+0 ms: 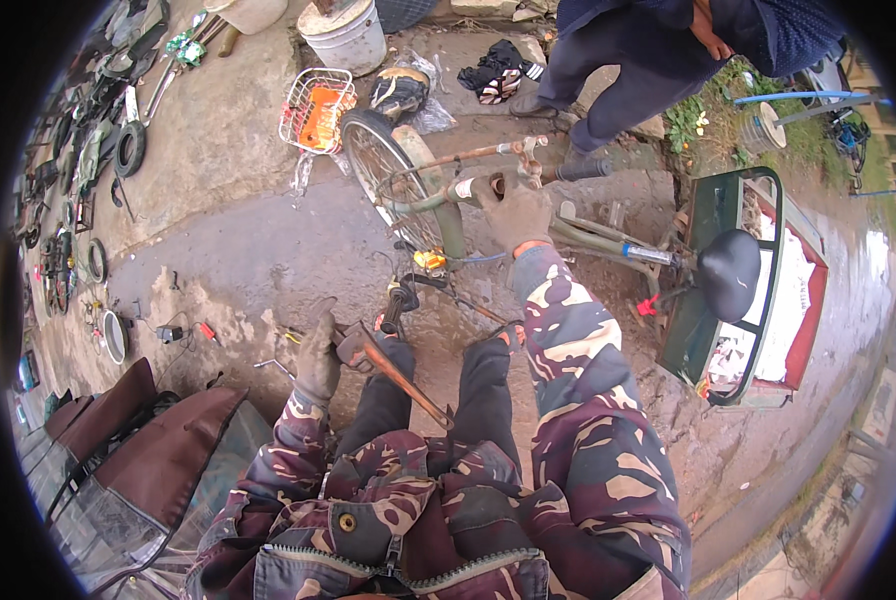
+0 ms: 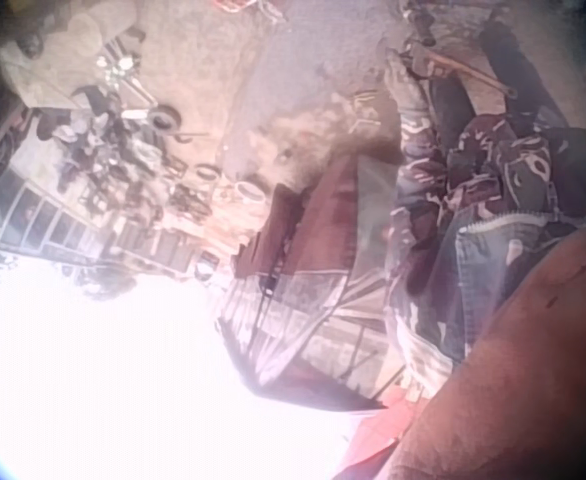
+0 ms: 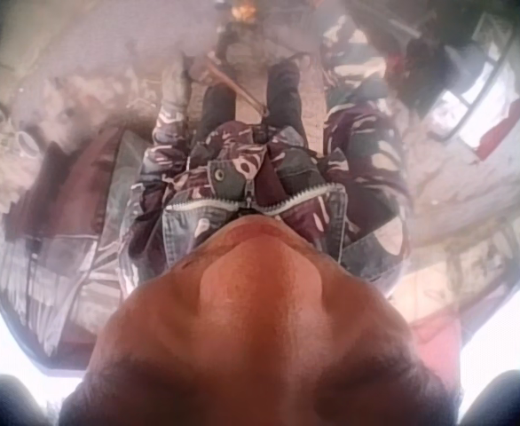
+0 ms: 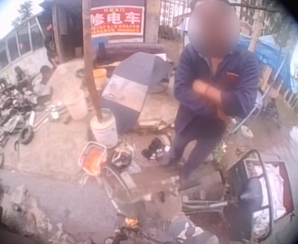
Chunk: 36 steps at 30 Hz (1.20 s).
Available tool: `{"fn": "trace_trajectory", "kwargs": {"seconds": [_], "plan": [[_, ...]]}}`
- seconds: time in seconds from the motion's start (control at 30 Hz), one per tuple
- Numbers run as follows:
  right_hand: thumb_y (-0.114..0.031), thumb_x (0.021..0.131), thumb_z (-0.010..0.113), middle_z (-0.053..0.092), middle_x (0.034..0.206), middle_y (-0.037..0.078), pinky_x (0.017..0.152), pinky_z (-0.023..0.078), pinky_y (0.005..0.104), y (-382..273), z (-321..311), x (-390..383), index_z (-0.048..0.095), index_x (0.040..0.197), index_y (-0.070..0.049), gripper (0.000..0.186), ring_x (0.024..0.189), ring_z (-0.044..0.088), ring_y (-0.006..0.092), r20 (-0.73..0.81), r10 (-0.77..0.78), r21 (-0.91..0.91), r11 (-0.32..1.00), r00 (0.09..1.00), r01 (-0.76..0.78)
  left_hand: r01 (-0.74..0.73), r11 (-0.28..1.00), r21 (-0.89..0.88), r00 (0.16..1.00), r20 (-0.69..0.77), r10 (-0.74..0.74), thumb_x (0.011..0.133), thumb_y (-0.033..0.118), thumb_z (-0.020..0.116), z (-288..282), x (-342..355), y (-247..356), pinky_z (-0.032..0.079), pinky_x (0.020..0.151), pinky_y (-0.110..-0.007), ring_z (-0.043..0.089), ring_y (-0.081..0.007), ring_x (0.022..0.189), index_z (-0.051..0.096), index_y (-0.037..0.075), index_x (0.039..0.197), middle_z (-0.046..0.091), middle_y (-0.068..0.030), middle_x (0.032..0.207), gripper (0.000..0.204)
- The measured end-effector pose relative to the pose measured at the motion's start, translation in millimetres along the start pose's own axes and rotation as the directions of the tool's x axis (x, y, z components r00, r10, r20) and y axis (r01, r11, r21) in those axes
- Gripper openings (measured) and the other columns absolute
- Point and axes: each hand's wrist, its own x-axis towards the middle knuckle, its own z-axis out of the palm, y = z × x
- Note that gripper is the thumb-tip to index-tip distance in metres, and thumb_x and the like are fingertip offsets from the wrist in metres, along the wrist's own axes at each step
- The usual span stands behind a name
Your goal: The person removes the handlebar assembly from a bicycle using a hammer and wrench, then reattaches it and tightens the stem. The person also uses a wrench to adjust the front wheel axle nuts.
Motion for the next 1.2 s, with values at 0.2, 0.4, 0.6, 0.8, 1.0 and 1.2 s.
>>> {"fn": "trace_trajectory", "kwargs": {"seconds": [0.2,0.4,0.6,0.8,1.0,1.2], "plan": [[-0.052,0.097,0.064,0.075,0.11,0.009,0.093,0.053,0.0495,23.5,-24.1,6.6,0.059,0.138,-0.024,0.049,0.104,0.069,0.0373,0.008,-0.386,0.027,0.922,0.923,0.385,-0.023,0.997,0.067,0.999,0.036,0.02,0.106,0.052,0.058,-3.0,11.2,-0.1,0.048,0.07,-0.027,0.059,-0.0116,0.074,0.068,0.002,0.088,0.066,-0.004,0.081,0.054],[-0.062,0.1,0.049,0.076,0.105,0.017,0.085,0.056,0.0511,-5.4,-15.3,5.7,0.062,0.134,-0.019,0.056,0.098,0.074,0.0373,0.22,0.132,-0.248,0.966,0.967,-0.075,-0.03,0.985,0.168,0.999,0.042,0.023,0.106,0.05,0.058,26.6,15.5,20.3,0.047,0.07,-0.028,0.058,-0.0114,0.073,0.068,0.003,0.09,0.064,-0.0028,0.079,0.051],[-0.055,0.098,0.058,0.076,0.098,0.015,0.083,0.055,0.0507,-8.8,9.4,6.7,0.073,0.111,-0.016,0.044,0.099,0.072,0.0364,0.044,0.187,-0.114,0.977,0.981,-0.181,0.025,0.999,0.046,0.999,0.044,-0.027,0.105,0.049,0.06,52.8,21.3,14.3,0.046,0.065,-0.028,0.058,-0.0109,0.07,0.069,0.003,0.084,0.064,-0.0023,0.076,0.052],[-0.051,0.1,0.058,0.074,0.111,0.01,0.093,0.051,0.0482,24.3,-4.7,14.8,0.065,0.127,-0.018,0.044,0.104,0.07,0.0336,0.125,-0.305,-0.065,0.947,0.944,0.314,0.046,0.983,0.178,0.989,0.128,-0.07,0.107,0.046,0.059,56.1,32.7,13.4,0.047,0.071,-0.027,0.056,-0.0091,0.075,0.072,0.0,0.108,0.064,0.0005,0.083,0.048],[-0.054,0.097,0.063,0.075,0.104,0.009,0.095,0.05,0.0481,24.3,-6.6,14.3,0.063,0.13,-0.023,0.046,0.1,0.071,0.0353,0.017,-0.292,-0.1,0.951,0.956,0.292,0.079,0.971,0.227,0.977,0.176,-0.12,0.109,0.044,0.055,74.1,37.6,26.9,0.048,0.083,-0.027,0.057,-0.0086,0.09,0.064,0.001,0.14,0.067,0.0007,0.1,0.053],[-0.06,0.089,0.069,0.075,0.098,0.013,0.084,0.054,0.0483,-3.2,14.7,-5.4,0.069,0.117,-0.017,0.051,0.094,0.071,0.0362,-0.066,0.166,0.137,0.978,0.984,-0.155,0.026,0.971,0.239,0.98,0.186,-0.072,0.111,0.043,0.051,82.3,50.2,17.2,0.048,0.082,-0.027,0.058,-0.0088,0.09,0.061,0.0,0.142,0.067,-0.0021,0.1,0.054]]}}
